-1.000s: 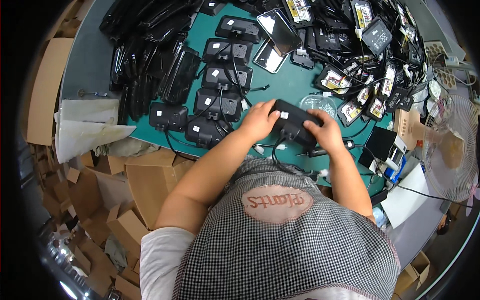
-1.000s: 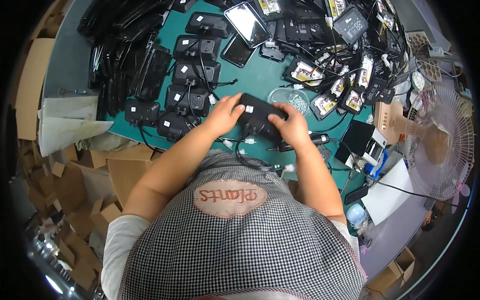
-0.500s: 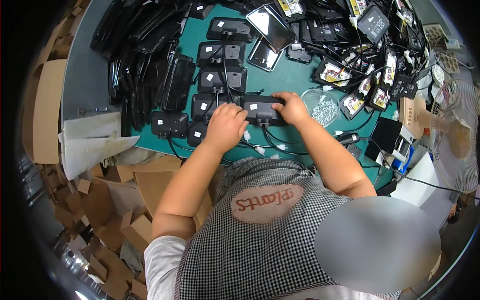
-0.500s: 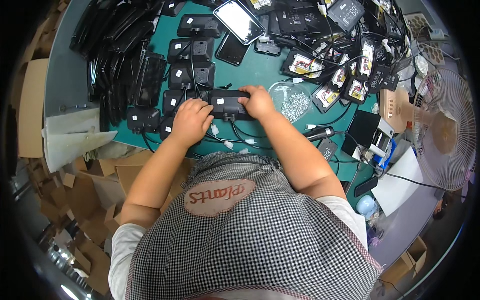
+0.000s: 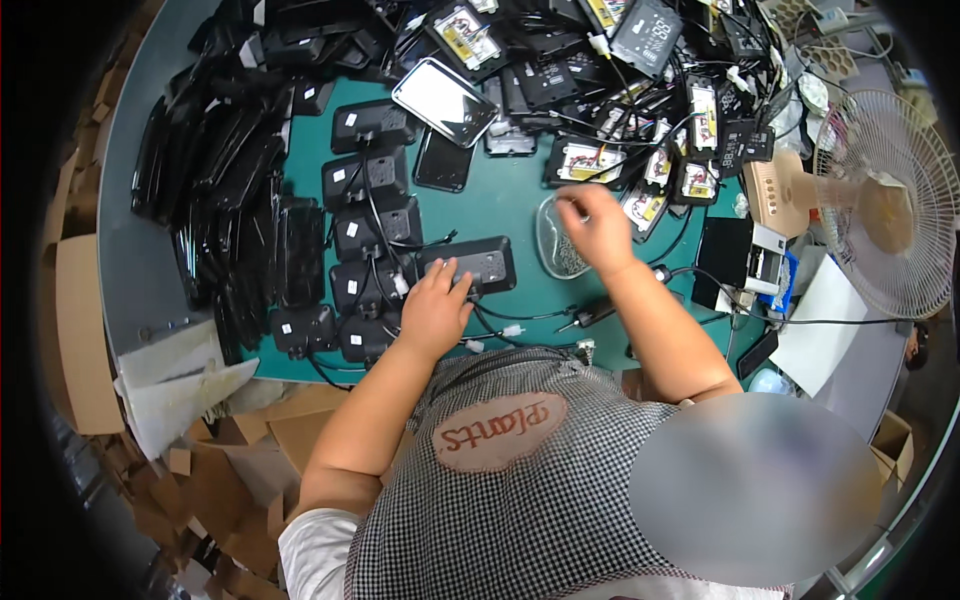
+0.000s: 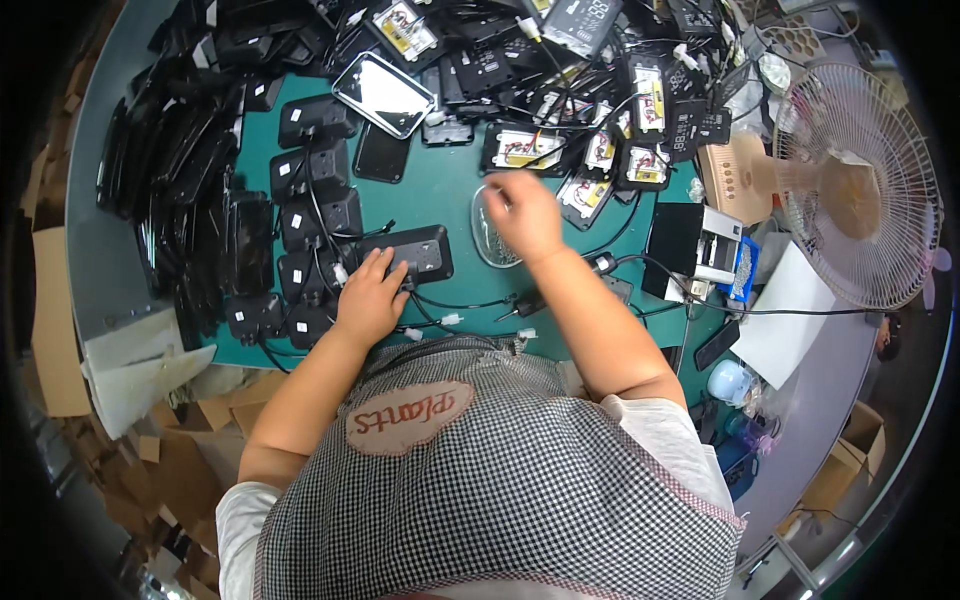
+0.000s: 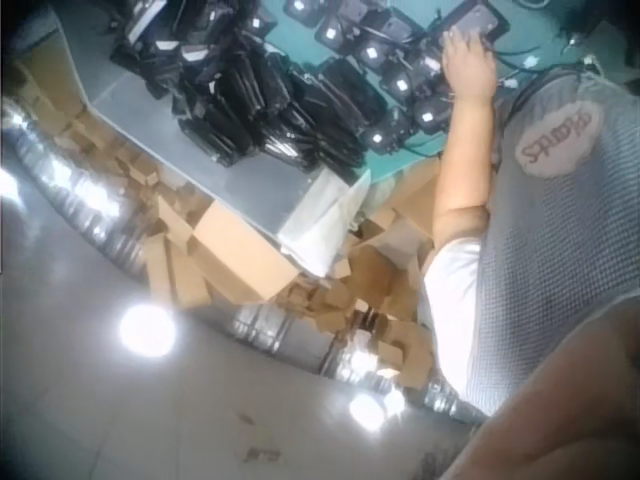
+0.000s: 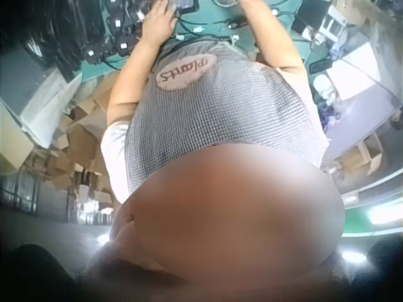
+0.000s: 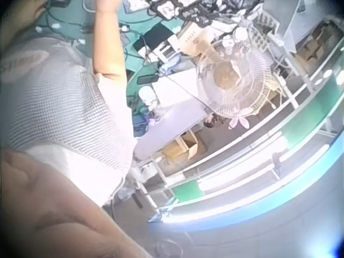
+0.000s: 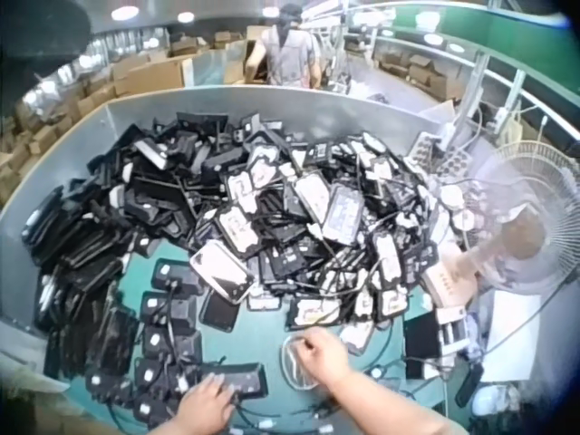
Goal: The person assembles small black electronic devices on a green workbench. They pick up a device casing, insert a battery and internal components, and connect a cable to a testing unit. The person repeats this process for multiple units, moving finished items to a pile on the table.
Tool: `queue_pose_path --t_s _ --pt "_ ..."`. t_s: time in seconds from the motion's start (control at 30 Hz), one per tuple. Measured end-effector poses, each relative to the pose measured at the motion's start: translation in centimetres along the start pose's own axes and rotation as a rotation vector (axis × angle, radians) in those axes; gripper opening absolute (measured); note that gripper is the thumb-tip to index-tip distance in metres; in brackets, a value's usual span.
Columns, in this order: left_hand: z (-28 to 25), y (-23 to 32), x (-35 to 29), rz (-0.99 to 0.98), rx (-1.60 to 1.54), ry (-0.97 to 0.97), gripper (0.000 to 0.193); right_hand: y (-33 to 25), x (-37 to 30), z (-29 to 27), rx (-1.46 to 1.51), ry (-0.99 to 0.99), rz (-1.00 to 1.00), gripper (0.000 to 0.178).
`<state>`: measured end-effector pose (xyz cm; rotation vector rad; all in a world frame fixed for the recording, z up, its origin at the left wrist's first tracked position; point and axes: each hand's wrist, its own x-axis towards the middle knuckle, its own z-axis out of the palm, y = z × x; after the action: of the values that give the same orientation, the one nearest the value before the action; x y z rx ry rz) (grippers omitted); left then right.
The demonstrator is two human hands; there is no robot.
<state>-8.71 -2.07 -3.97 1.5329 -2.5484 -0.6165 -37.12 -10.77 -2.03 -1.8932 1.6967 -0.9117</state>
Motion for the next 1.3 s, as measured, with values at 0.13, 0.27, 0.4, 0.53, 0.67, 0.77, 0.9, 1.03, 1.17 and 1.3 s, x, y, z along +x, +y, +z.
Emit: queue_pose_path --t_s 0.13,0.27,0.4,0.53,0.67,0.77,0.9,1.03,1.17,1.3 --pt "-0.5 0.2 0.1 -0.001 -0.006 -0.022 0.055 2.1 3.8 -2.1 -0.218 -0.077 -0.186 0.029" --pt "-0.6 0.2 0.2 0.007 -0.002 -0.044 0.057 1.9 7.3 -0.5 -0.615 -0.339 -0.585 0.030" --pt "-0.8 0.2 -0.1 -0.009 -0.014 -0.049 0.058 1.6 10.6 -2.2 -0.864 -0.705 -0.595 0.025" --pt "-0.5 0.5 -0.6 -0.043 -0.017 -0.038 0.059 0.5 12.5 -9.3 -0.837 -0.600 -0.583 0.022" --pt "-0.6 0.9 -0.4 -0.053 -0.021 -0.037 0.058 -0.3 12.2 -19.9 -0.739 -0.284 -0.459 0.020" --pt "-1.4 1.0 -0.2 -0.074 -0.038 -0.078 0.055 -2.6 10.0 -25.7 -0.463 0.078 -0.396 0.024" --pt "-3.7 1.9 1.6 -0.096 -0.118 0.007 0.043 -5.0 6.2 -28.1 -0.312 0.458 -0.551 0.025" --pt "-10.0 5.1 3.7 -0.017 -0.277 0.281 0.036 -7.3 3.3 -26.9 -0.307 0.903 -0.762 0.022" --pt "-16.1 9.8 3.7 0.095 -0.728 0.268 0.044 -10.6 0.7 -23.8 -0.366 0.721 -1.068 0.023" --pt "-18.0 15.3 4.3 0.249 -1.510 0.199 0.053 -12.7 -1.6 -18.7 -0.335 0.511 -1.122 0.019"
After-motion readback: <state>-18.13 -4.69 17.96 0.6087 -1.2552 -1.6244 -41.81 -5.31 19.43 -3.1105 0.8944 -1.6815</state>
